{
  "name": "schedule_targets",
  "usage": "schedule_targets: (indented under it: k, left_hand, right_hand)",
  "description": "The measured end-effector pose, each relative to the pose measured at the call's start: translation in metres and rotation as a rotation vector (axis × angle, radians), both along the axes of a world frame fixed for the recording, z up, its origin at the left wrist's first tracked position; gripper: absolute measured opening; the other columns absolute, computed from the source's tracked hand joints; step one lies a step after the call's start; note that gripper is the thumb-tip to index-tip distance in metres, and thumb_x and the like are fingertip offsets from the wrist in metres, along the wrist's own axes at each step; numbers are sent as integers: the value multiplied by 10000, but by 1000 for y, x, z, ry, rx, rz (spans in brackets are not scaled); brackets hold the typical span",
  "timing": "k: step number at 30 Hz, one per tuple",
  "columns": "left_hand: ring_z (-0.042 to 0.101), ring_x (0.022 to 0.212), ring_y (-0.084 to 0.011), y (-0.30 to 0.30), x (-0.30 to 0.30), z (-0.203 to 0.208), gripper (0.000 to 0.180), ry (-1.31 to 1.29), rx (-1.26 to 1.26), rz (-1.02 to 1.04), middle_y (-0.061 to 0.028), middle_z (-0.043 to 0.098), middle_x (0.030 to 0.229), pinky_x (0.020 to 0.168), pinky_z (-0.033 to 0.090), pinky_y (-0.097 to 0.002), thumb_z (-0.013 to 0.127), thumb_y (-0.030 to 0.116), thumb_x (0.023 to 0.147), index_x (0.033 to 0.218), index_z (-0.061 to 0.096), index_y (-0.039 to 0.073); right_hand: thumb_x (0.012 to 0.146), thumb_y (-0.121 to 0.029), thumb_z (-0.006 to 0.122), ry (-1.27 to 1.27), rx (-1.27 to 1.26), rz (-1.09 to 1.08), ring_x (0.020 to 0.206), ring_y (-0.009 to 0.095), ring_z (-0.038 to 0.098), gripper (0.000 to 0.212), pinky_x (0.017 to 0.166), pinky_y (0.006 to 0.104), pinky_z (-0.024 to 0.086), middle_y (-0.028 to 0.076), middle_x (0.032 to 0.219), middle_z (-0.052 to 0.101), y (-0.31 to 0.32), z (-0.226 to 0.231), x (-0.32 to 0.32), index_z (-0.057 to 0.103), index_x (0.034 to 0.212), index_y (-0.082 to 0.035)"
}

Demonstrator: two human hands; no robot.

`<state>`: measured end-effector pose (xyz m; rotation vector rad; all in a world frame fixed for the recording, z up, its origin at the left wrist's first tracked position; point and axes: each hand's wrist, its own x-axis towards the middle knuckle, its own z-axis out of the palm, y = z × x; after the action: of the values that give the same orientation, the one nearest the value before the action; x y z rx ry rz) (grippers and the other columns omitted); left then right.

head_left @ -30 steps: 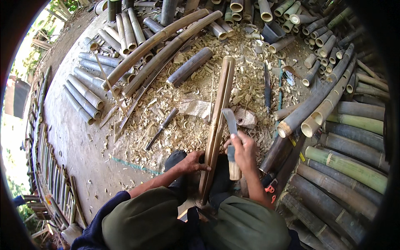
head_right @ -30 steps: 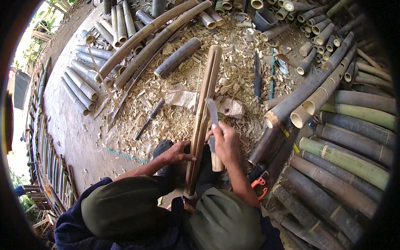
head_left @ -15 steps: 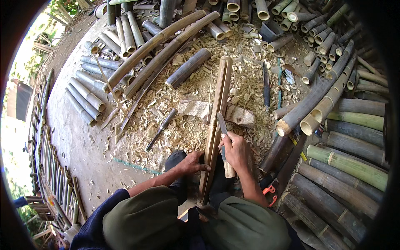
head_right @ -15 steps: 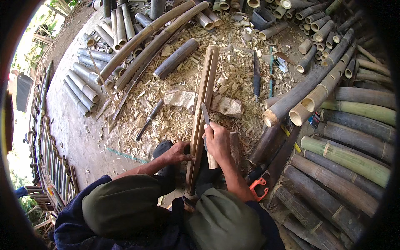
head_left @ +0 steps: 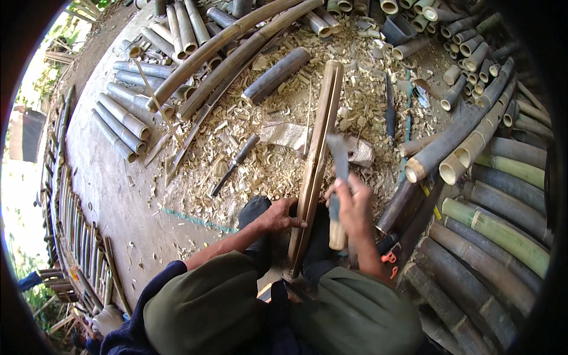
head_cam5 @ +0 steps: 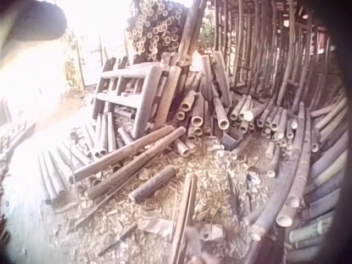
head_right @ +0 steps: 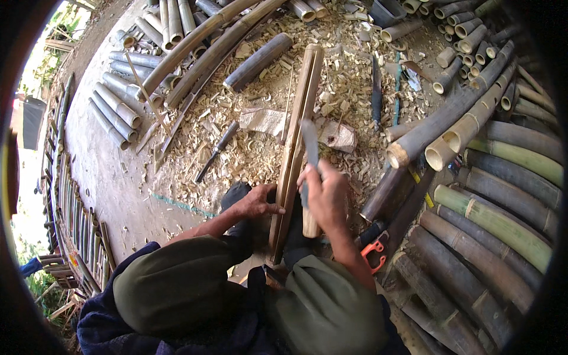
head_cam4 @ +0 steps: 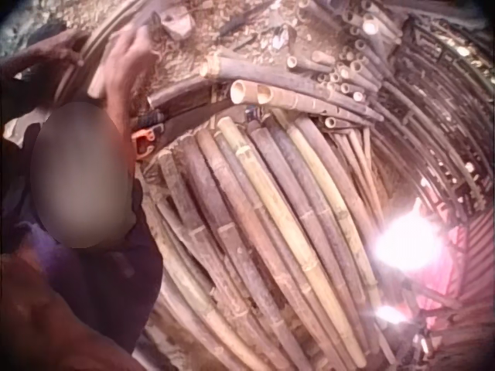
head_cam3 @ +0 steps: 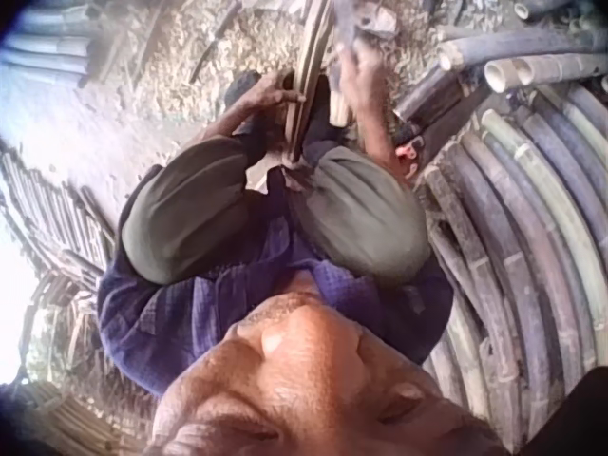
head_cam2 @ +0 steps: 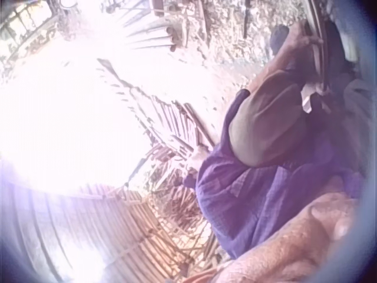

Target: The person uses a saw to cut a bamboo pole in half lengthwise, then uses a wooden mallet and a chisel to split the bamboo further. They separate the resulting pieces and place them aside.

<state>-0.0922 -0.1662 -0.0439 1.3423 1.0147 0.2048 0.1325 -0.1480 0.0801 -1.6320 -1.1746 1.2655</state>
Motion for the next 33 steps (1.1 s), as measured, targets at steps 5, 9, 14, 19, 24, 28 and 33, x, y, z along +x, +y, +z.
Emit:
schedule_targets:
  k: [5, 9, 14, 19, 24, 28, 33]
  left_hand:
    - [700, 1045, -296, -2, 16, 12, 725, 149, 76, 91, -199, 734, 1097, 934, 535, -417, 934, 321, 739, 1296, 625, -25]
    - [710, 998, -372, 6, 32, 24, 825, 344, 181, 101, -239, 719, 1075, 895, 547, -460, 926, 438, 690, 1288, 605, -31]
    - [711, 975, -401, 7, 43, 32, 807, 468, 223, 94, -248, 724, 997, 880, 548, -485, 887, 474, 683, 1249, 606, -27]
    - [712, 942, -417, 7, 48, 34, 702, 537, 232, 83, -244, 721, 945, 850, 554, -502, 873, 455, 695, 1152, 610, -9]
    - [712, 936, -425, 3, 51, 28, 639, 571, 256, 111, -248, 714, 926, 836, 555, -511, 860, 436, 712, 1103, 597, 5]
    - [716, 937, -416, 6, 55, 31, 655, 561, 267, 64, -237, 724, 935, 849, 559, -502, 865, 426, 721, 1145, 600, 3]
    - [701, 998, -239, 12, 18, 8, 668, -43, -64, 56, -148, 749, 1053, 920, 547, -401, 920, 333, 746, 1236, 643, -26]
  right_hand:
    - [1009, -113, 567, -270, 34, 162, 702, 466, 661, 149, 629, 509, 508, 245, 741, 646, -64, -35, -7, 582, 952, 23]
    - [990, -115, 571, -462, 121, 182, 756, 517, 645, 163, 662, 551, 503, 290, 771, 645, -71, -22, -3, 596, 999, 46]
    - [976, -104, 562, -511, 59, 284, 801, 499, 664, 148, 693, 570, 516, 291, 863, 666, -71, -23, -3, 558, 967, 43]
    - [976, -109, 557, -511, 68, 269, 783, 499, 672, 143, 691, 576, 522, 286, 811, 663, -72, -27, -5, 555, 944, 30]
    - [980, -125, 544, -545, 65, 194, 786, 500, 673, 158, 703, 579, 527, 289, 809, 662, -53, -40, -15, 557, 930, 25]
    - [982, -133, 531, -594, 85, 114, 803, 500, 678, 185, 716, 571, 534, 299, 836, 677, -9, -45, -18, 584, 921, 33]
    - [1013, -175, 519, 381, -226, -87, 560, 166, 665, 268, 542, 321, 541, 151, 765, 714, -17, -32, 10, 633, 957, 61]
